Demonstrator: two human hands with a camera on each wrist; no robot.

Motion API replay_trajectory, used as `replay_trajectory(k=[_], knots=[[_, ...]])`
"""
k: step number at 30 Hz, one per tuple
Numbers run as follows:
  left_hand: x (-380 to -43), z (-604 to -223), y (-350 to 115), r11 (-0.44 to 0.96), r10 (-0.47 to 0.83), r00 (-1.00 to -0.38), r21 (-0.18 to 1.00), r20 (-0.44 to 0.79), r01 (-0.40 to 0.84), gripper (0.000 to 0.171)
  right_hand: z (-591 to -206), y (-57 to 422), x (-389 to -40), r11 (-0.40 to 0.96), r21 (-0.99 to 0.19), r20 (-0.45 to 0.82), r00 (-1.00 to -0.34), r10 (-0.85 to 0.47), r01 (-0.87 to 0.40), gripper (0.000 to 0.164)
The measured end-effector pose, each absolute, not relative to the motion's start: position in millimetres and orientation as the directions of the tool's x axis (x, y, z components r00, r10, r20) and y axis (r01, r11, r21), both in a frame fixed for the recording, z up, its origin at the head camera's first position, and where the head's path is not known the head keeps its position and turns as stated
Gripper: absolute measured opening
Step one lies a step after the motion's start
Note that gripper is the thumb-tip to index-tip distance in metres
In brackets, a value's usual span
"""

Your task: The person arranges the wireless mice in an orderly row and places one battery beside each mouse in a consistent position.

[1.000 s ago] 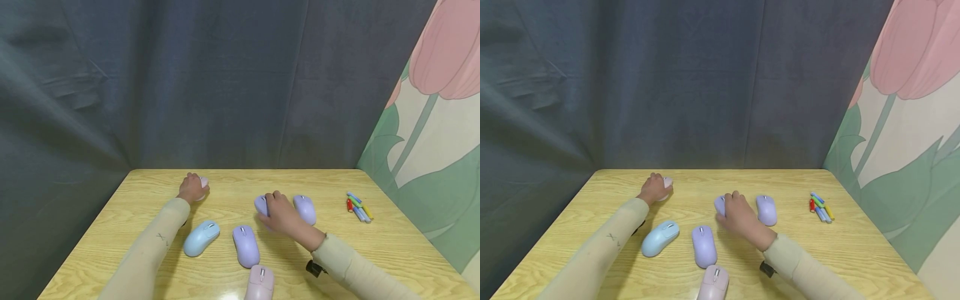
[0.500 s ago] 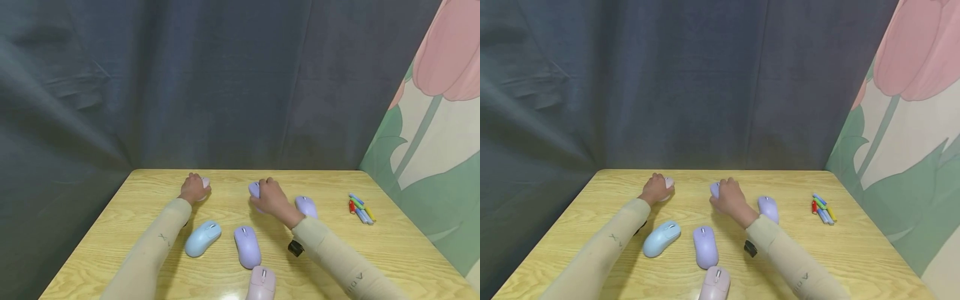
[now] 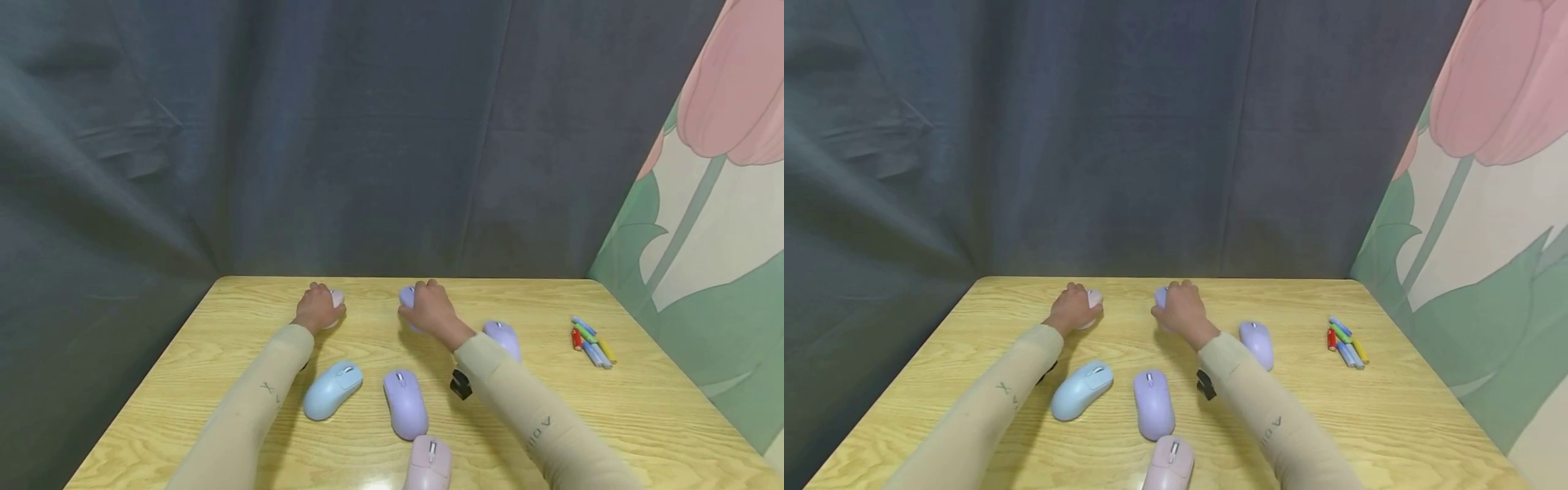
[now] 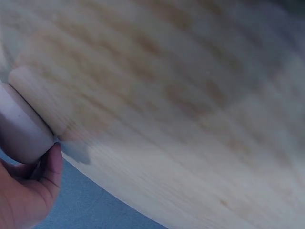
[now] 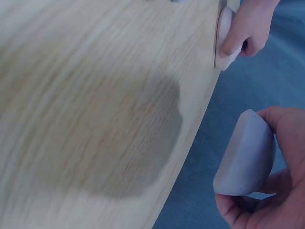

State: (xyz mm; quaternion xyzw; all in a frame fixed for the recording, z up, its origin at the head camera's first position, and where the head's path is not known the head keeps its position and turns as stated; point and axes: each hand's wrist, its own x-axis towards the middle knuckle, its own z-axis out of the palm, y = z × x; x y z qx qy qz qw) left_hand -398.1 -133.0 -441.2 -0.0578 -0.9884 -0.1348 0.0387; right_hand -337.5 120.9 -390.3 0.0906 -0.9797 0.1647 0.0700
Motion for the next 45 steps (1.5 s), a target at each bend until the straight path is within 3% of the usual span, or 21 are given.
replay_trajectory(k=[10, 17, 45], knots=[[-397.7, -442.0, -134.5, 0.953, 0.112, -0.987, 0.269, 0.116, 0.140, 0.063, -397.6, 109.4, -356.9, 0.922, -0.369, 0.119, -0.990, -0.080, -0.119, 0.067], [-400.2, -444.0, -134.1, 0.956, 0.117, -0.986, 0.256, 0.119, 0.145, 0.064, -404.5, 104.1, -366.6, 0.922, -0.381, 0.102, -0.994, -0.030, -0.067, 0.061], [-399.5, -442.9, -127.3, 0.967, 0.073, -0.993, 0.238, 0.091, 0.092, 0.066, -427.6, 87.0, -388.5, 0.904, -0.428, 0.080, -0.996, 0.034, -0.004, 0.062]])
